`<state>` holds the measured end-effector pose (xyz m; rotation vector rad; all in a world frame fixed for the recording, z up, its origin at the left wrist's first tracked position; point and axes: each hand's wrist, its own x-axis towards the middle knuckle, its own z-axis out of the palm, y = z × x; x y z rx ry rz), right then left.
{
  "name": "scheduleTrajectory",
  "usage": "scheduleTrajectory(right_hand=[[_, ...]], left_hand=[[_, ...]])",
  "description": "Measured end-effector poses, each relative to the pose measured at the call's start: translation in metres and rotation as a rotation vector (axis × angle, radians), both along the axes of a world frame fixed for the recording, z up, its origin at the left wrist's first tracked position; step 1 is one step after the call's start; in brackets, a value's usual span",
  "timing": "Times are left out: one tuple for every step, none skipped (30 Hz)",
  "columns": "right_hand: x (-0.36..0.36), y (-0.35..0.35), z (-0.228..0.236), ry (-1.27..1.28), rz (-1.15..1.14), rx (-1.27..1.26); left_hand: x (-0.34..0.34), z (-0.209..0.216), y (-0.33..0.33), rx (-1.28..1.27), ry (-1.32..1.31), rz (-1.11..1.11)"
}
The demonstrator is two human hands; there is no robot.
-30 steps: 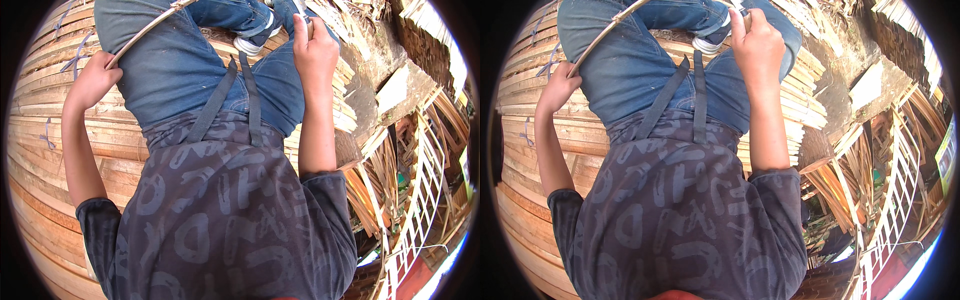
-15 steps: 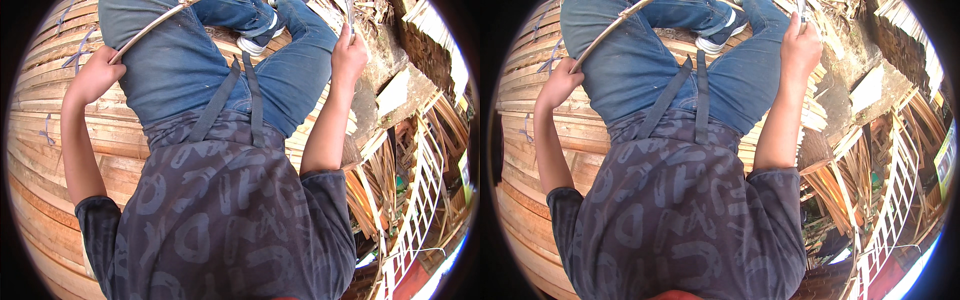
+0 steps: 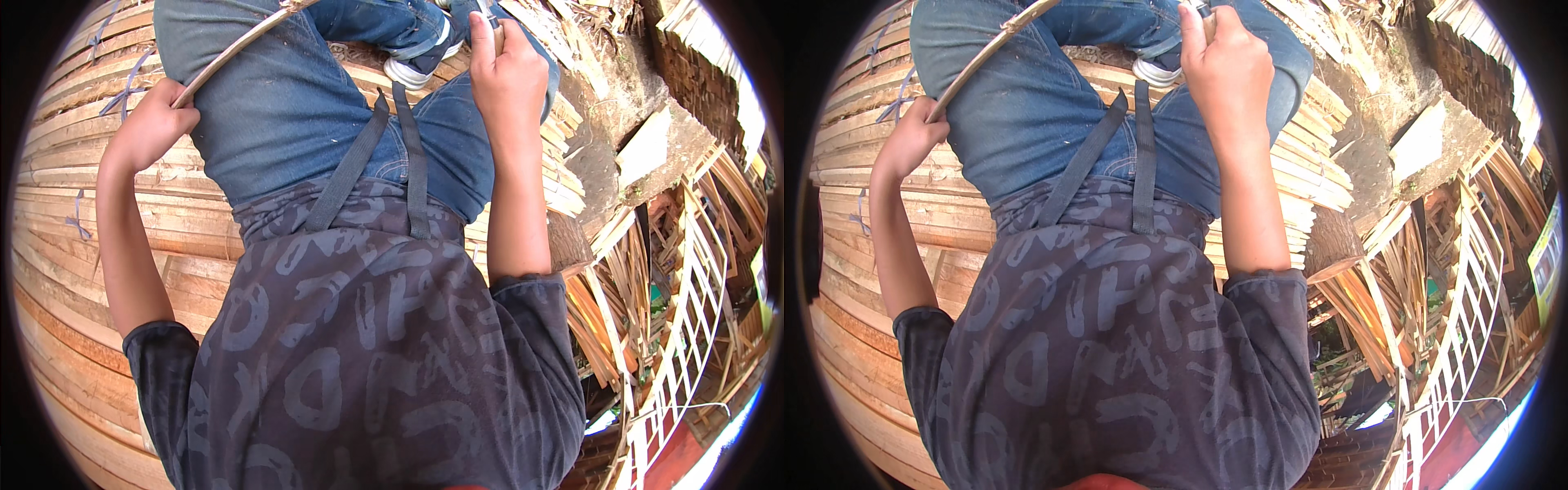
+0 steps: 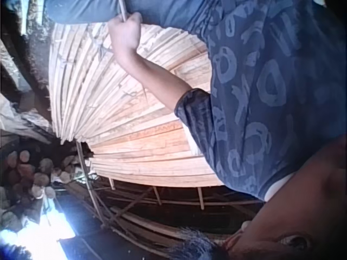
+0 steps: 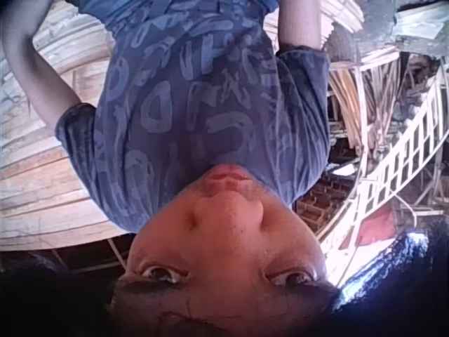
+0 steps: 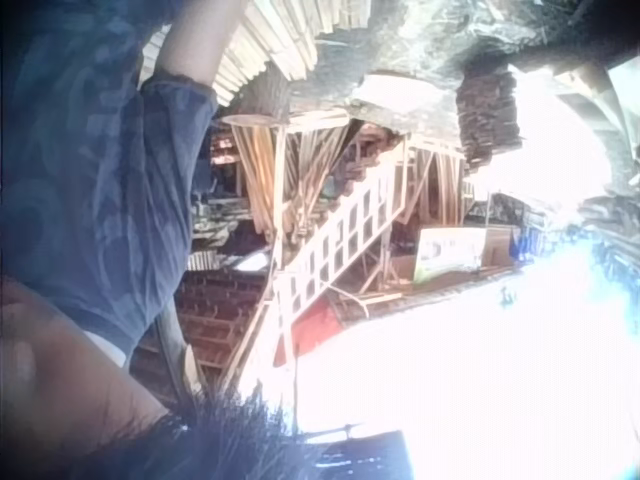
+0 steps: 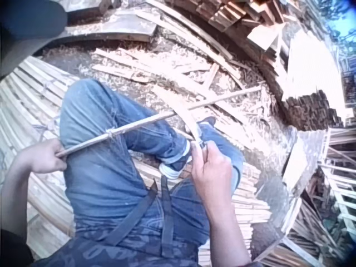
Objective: The person sits on a stack of wooden planks and uses a curved knife to shave thin strips from a long, thin piece of wood held between their legs. They repeatedly scrape the knife along the wood to remove bark and smooth the surface.
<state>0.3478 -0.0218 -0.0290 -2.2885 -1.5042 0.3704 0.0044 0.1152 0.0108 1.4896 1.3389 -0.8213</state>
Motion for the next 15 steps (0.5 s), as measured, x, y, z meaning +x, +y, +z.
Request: scheduleTrajectory(right_hand=[[0.015,0.001,-0.005,-0.036,-0.019,-0.034],[0.028,0.002,-0.008,-0.046,-0.055,-0.058],[0.039,0.002,-0.009,-0.057,-0.091,-0.081],[0.049,0.0,-0.012,-0.1,-0.077,-0.096],[0.057,-0.002,-0.014,-0.144,-0.063,-0.111],[0.061,-0.003,-0.016,-0.189,-0.05,-0.126],[0.059,-0.001,-0.015,-0.164,-0.065,-0.127],[0.057,0.001,-0.013,-0.139,-0.079,-0.128],[0.054,0.002,-0.012,-0.113,-0.093,-0.129],[0.049,0.001,-0.011,-0.082,-0.098,-0.092],[0.041,0.0,-0.01,-0.05,-0.103,-0.055],[0.032,-0.001,-0.009,-0.018,-0.108,-0.017],[0.017,-0.001,-0.005,-0.023,-0.054,-0.031],[-0.001,0.002,0.001,-0.021,0.007,-0.043],[-0.01,0.004,0.006,-0.018,0.067,-0.054]], left_hand=[[0.0,0.0,-0.001,0.01,-0.009,0.01],[0.0,0.002,-0.003,0.056,-0.044,0.034],[0.0,0.004,-0.005,0.101,-0.08,0.057],[0.0,0.006,-0.008,0.147,-0.114,0.079],[0.001,0.006,-0.008,0.143,-0.097,0.077],[0.003,0.007,-0.006,0.139,-0.081,0.075],[0.004,0.011,-0.005,0.136,-0.057,0.077],[0.006,0.015,-0.005,0.125,-0.031,0.084],[0.008,0.02,-0.005,0.114,-0.005,0.092],[0.01,0.018,-0.003,0.103,0.005,0.087],[0.009,0.013,-0.002,0.109,-0.011,0.09],[0.007,0.006,-0.003,0.115,-0.027,0.093],[0.004,0.005,-0.003,0.122,-0.027,0.102],[0.002,0.01,-0.004,0.119,-0.007,0.097],[0.0,0.015,-0.005,0.117,0.014,0.092]])
